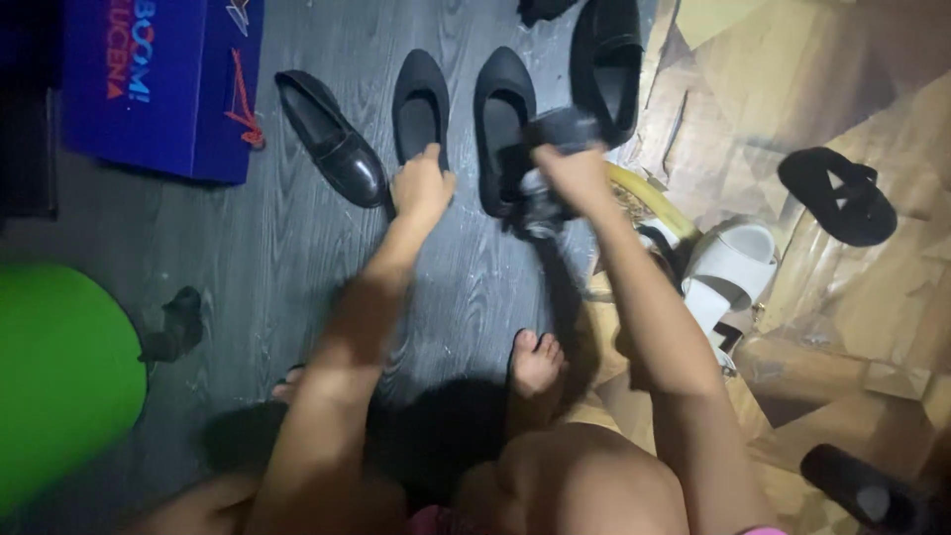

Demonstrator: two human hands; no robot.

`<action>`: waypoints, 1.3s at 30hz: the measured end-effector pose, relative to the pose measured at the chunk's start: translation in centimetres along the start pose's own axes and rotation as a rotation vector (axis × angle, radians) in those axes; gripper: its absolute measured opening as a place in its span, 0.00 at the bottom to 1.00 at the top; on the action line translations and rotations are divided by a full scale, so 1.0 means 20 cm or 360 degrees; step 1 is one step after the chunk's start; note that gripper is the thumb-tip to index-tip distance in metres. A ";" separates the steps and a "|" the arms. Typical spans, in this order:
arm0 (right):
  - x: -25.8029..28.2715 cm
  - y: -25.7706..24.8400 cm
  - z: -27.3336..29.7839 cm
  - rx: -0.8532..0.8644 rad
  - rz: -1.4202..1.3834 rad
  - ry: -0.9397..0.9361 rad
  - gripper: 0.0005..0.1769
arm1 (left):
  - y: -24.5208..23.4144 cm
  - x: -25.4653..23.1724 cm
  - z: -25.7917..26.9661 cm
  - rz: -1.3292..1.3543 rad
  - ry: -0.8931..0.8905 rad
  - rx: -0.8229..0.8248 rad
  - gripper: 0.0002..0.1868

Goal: Organizing and cleaning various pairs of shoes on the floor.

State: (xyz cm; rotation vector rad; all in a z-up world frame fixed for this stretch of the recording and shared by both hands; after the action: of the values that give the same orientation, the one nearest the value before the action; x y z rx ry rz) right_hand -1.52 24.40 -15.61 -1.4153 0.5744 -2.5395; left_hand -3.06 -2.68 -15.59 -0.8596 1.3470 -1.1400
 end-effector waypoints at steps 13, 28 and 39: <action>0.03 -0.43 0.01 -0.0085 -0.0764 -0.0155 0.08 | 0.13 -0.37 -0.27 0.0358 -0.0411 0.0049 0.35; 0.16 -0.44 0.02 -0.0045 -0.0964 -0.0493 0.08 | 0.79 0.23 -0.05 0.3130 -0.0227 -0.0415 0.31; 0.69 -0.04 0.17 0.0414 -0.0324 -0.0618 0.09 | -0.85 0.27 -0.05 0.0606 0.0111 -0.0003 0.18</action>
State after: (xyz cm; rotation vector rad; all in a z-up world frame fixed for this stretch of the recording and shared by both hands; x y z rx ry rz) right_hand -5.90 19.65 -2.91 -1.8703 0.0357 -2.2736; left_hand -6.73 -12.21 -0.97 -0.5363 1.4931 -0.8766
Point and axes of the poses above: each hand's wrist, its own z-axis away from the middle knuckle, its own y-axis out of the palm, x = y × z, the point moved 8 cm from there along -z, towards the middle knuckle, and after that the axes turned 7 degrees about y, right-handed, at the moved point
